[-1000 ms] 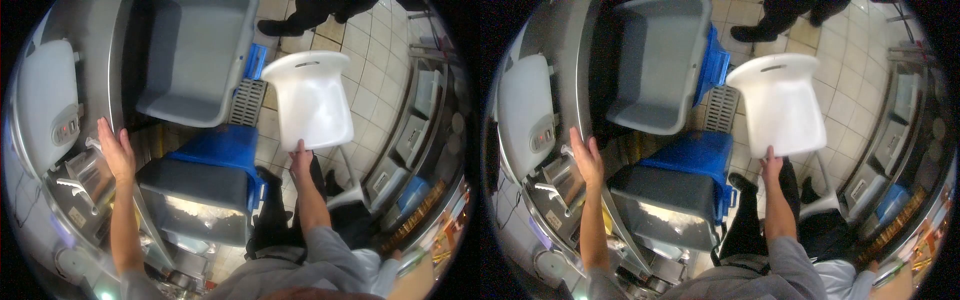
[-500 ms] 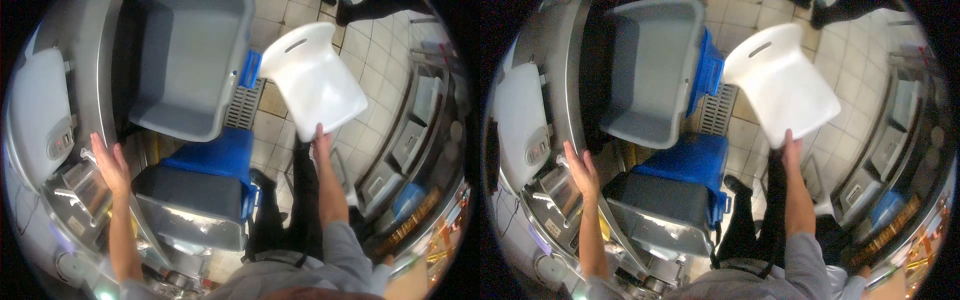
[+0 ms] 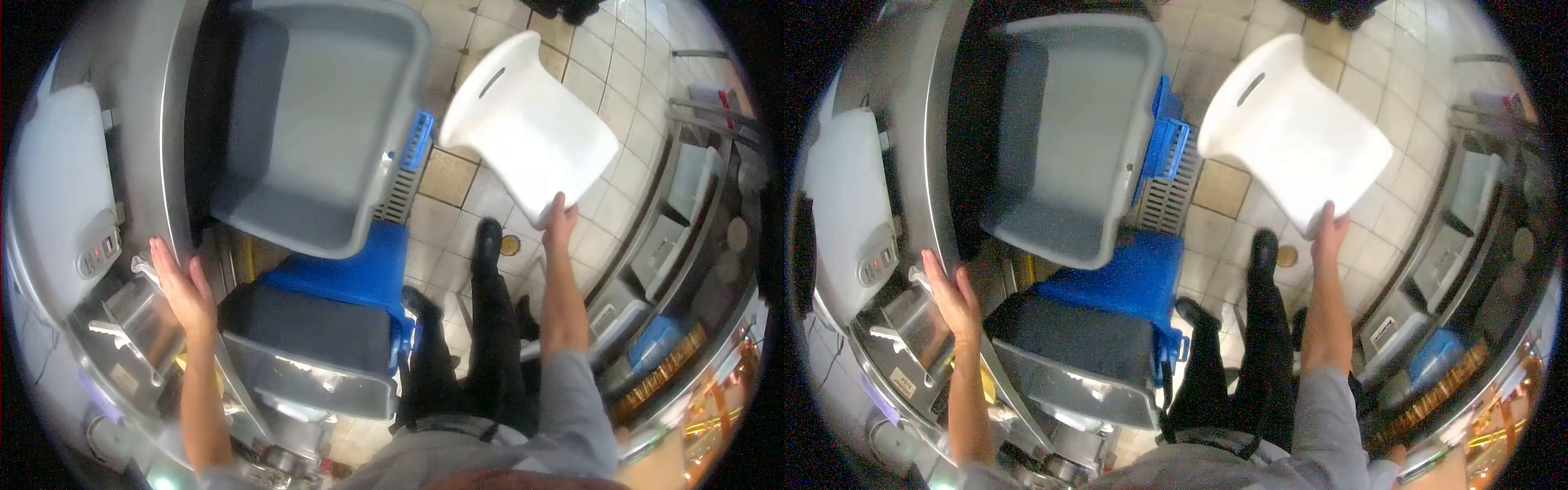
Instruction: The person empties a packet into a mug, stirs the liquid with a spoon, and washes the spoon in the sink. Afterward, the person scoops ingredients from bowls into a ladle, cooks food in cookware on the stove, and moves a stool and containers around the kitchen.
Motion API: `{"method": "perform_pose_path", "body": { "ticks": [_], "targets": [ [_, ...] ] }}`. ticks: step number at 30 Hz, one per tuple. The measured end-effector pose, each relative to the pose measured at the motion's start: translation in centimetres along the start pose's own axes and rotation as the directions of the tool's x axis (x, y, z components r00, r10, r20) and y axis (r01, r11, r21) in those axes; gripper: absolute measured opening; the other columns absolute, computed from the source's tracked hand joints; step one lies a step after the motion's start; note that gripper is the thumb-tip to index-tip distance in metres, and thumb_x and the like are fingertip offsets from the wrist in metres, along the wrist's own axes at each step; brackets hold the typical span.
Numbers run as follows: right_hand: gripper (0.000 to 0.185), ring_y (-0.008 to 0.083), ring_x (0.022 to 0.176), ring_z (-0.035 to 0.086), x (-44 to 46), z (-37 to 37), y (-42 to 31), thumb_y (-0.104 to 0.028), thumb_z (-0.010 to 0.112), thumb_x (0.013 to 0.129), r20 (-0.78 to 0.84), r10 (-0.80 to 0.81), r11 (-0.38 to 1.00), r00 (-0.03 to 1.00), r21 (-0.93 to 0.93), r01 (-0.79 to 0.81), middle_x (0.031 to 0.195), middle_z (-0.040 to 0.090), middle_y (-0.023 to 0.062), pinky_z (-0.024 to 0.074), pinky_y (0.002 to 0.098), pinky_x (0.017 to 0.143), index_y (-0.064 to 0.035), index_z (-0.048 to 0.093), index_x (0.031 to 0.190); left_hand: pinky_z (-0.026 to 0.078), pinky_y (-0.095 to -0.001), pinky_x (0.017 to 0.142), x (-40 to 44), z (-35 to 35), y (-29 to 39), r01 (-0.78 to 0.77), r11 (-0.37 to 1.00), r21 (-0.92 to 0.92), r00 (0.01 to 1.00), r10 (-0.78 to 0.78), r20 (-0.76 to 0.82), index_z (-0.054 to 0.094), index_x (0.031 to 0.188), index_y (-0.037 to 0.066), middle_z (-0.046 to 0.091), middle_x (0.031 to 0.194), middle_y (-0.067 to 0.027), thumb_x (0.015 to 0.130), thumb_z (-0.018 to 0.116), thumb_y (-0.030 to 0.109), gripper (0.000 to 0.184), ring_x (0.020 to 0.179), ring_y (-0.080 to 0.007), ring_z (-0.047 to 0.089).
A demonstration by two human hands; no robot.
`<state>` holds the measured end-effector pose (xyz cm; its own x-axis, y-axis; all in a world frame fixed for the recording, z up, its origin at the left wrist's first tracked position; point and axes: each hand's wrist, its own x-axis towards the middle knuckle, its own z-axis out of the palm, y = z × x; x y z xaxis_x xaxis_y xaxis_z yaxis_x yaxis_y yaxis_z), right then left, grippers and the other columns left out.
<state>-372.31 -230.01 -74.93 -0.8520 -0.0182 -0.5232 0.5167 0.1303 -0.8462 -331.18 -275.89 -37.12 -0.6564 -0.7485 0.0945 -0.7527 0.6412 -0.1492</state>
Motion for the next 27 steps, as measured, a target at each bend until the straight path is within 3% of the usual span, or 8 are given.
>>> {"method": "perform_pose_path", "body": {
  "ticks": [5, 7, 12, 16, 18, 22, 25, 27],
  "targets": [
    [0.057, 0.0247, 0.121, 0.052, 2.6, 3.9, -1.0, -0.020, 0.063, 0.099, 0.070, -0.041, 0.999, 0.997, 0.016, 0.040, 0.138, 0.052, 0.0185, 0.0437, 0.0372, 0.102, 0.0062, 0.037, 0.143, 0.023, -0.0465, 0.120, -0.2, -0.1, -0.2, 0.003, 1.000, 0.013, 1.000, -0.003, 0.031, 0.027, 0.153, -0.003, 0.032, 0.156, -0.0276, 0.096, 0.057, 0.007, 0.065, 0.146, -0.0423, 0.030],
    [0.054, 0.0236, 0.113, 0.057, 6.8, 5.5, -1.2, -0.026, 0.063, 0.100, 0.103, -0.186, 0.979, 0.977, -0.068, 0.194, 0.130, 0.058, 0.0164, 0.0481, 0.0371, 0.095, 0.0049, 0.041, 0.139, 0.023, -0.0457, 0.120, -0.2, 0.0, -0.3, 0.006, 1.000, 0.013, 0.999, -0.006, 0.032, 0.026, 0.153, -0.003, 0.031, 0.156, -0.0286, 0.097, 0.055, 0.006, 0.064, 0.146, -0.0428, 0.030],
    [0.065, 0.0276, 0.119, 0.055, 12.8, 10.3, -9.0, -0.028, 0.061, 0.099, 0.190, -0.189, 0.925, 0.963, -0.295, 0.239, 0.134, 0.055, 0.0223, 0.0454, 0.0380, 0.100, 0.0087, 0.034, 0.145, 0.023, -0.0474, 0.120, 0.1, -0.2, 0.1, 0.041, 0.999, -0.001, 0.998, -0.041, 0.047, 0.028, 0.152, -0.005, 0.032, 0.155, -0.0282, 0.091, 0.060, 0.002, 0.069, 0.145, -0.0430, 0.030],
    [0.068, 0.0292, 0.126, 0.051, 12.9, 12.6, -11.4, -0.027, 0.063, 0.097, 0.126, -0.126, 0.976, 0.984, -0.162, 0.145, 0.140, 0.051, 0.0243, 0.0418, 0.0379, 0.105, 0.0079, 0.032, 0.147, 0.023, -0.0481, 0.120, 0.0, -0.2, -0.4, 0.027, 1.000, -0.003, 0.999, -0.027, 0.046, 0.027, 0.152, -0.005, 0.032, 0.155, -0.0285, 0.090, 0.060, 0.001, 0.071, 0.145, -0.0436, 0.030],
    [0.074, 0.0311, 0.134, 0.044, 13.1, 11.7, -9.6, -0.025, 0.066, 0.096, 0.193, -0.267, 0.903, 0.944, -0.293, 0.315, 0.146, 0.045, 0.0256, 0.0366, 0.0374, 0.110, 0.0073, 0.028, 0.151, 0.020, -0.0475, 0.121, -0.1, -0.2, -0.8, 0.017, 1.000, 0.008, 0.997, -0.018, 0.073, 0.024, 0.153, -0.006, 0.029, 0.157, -0.0283, 0.092, 0.057, 0.002, 0.069, 0.147, -0.0433, 0.027],
    [0.086, 0.0328, 0.140, 0.036, 11.3, 11.7, -7.3, -0.019, 0.069, 0.094, 0.193, -0.313, 0.837, 0.930, -0.406, 0.366, 0.160, 0.020, 0.0251, 0.0295, 0.0390, 0.118, 0.0061, 0.014, 0.155, 0.019, -0.0478, 0.121, -0.1, -0.2, -0.9, 0.018, 1.000, 0.009, 0.996, -0.018, 0.084, 0.024, 0.153, -0.006, 0.029, 0.157, -0.0288, 0.093, 0.057, 0.002, 0.070, 0.147, -0.0438, 0.027],
    [0.094, 0.0346, 0.139, 0.037, 11.2, 13.1, -6.8, -0.012, 0.069, 0.091, 0.144, -0.295, 0.892, 0.945, -0.313, 0.326, 0.159, 0.016, 0.0235, 0.0392, 0.0447, 0.113, 0.0014, 0.002, 0.156, 0.018, -0.0479, 0.122, -0.1, -0.2, -1.0, 0.028, 1.000, -0.012, 0.994, -0.027, 0.105, 0.023, 0.153, -0.006, 0.028, 0.157, -0.0292, 0.093, 0.057, 0.002, 0.069, 0.147, -0.0445, 0.026],
    [0.100, 0.0362, 0.133, 0.042, 8.8, 17.2, -10.5, -0.007, 0.069, 0.089, 0.078, -0.120, 0.986, 0.990, -0.105, 0.128, 0.155, 0.022, 0.0228, 0.0535, 0.0475, 0.098, -0.0055, -0.005, 0.157, 0.018, -0.0481, 0.122, -0.1, 0.0, -1.0, 0.008, 1.000, -0.010, 0.997, -0.007, 0.076, 0.023, 0.153, -0.007, 0.028, 0.157, -0.0294, 0.093, 0.057, 0.003, 0.069, 0.147, -0.0450, 0.026]
  ]
}}
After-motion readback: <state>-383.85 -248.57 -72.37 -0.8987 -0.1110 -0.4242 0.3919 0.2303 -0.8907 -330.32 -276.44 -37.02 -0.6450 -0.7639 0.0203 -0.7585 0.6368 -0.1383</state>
